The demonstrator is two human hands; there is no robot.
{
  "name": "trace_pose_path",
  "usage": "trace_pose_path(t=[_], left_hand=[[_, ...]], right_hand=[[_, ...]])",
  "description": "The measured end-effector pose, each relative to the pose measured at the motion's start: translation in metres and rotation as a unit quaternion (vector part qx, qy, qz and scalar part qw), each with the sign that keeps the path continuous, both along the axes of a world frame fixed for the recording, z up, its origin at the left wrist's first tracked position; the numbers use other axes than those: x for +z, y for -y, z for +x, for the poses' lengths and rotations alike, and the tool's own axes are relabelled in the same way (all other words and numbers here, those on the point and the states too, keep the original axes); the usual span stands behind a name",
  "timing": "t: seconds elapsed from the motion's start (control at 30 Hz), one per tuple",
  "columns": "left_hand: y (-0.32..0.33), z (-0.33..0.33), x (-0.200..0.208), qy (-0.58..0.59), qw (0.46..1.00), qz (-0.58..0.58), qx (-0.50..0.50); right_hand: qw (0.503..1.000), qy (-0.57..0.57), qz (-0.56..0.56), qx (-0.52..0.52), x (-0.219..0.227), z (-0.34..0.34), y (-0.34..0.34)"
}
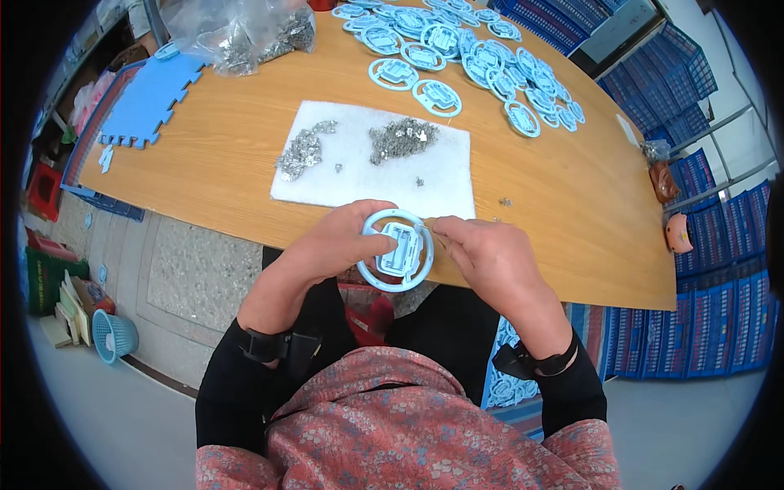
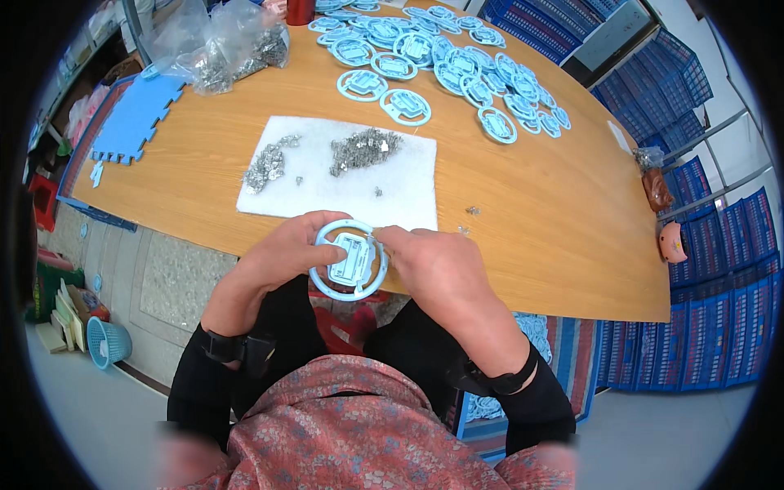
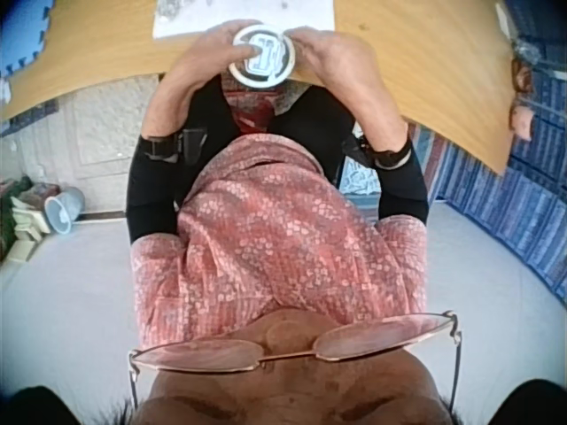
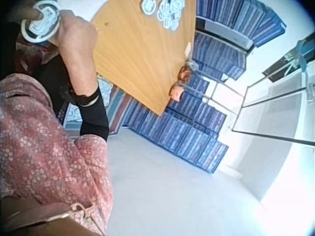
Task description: The person sits at a table and assembles light blue plastic rings by inserting small metal components into them using a pointed tool. They pick up a ring, insert a metal piece, and place the finished item on the table, repeating this process for multiple units.
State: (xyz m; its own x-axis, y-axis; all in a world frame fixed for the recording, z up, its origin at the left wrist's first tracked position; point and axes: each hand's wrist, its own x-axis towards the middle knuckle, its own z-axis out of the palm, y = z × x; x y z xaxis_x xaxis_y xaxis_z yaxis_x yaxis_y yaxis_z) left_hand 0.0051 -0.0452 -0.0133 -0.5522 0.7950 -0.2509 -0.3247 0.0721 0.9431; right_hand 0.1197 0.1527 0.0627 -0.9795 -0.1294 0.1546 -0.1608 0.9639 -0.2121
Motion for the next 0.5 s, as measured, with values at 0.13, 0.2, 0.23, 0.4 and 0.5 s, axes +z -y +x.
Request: trace_pose_path(t=[0.13, 0.2, 0.23, 0.4, 0.5], left_hand=[[0.000, 0.005, -0.010, -0.012, 1.000, -0.001, 0.009], [-0.001, 0.005, -0.008, -0.043, 0.999, -0.023, 0.002], [-0.001, 0.004, -0.008, -0.057, 0.998, -0.034, 0.000], [-0.002, 0.002, -0.017, -0.066, 0.997, -0.035, -0.004], [-0.002, 0.001, -0.014, -0.047, 0.998, -0.036, -0.013]], right_hand=[[1.000, -0.014, -0.005, 0.005, -0.007, 0.008, 0.005], [1.000, -0.013, -0.001, 0.010, -0.012, 0.007, 0.008], [1.000, -0.008, 0.001, 0.011, -0.014, 0.005, 0.008], [1.000, 0.009, 0.022, 0.020, -0.021, -0.005, 0.008], [0.999, 0.014, 0.023, 0.024, -0.022, -0.008, 0.007]])
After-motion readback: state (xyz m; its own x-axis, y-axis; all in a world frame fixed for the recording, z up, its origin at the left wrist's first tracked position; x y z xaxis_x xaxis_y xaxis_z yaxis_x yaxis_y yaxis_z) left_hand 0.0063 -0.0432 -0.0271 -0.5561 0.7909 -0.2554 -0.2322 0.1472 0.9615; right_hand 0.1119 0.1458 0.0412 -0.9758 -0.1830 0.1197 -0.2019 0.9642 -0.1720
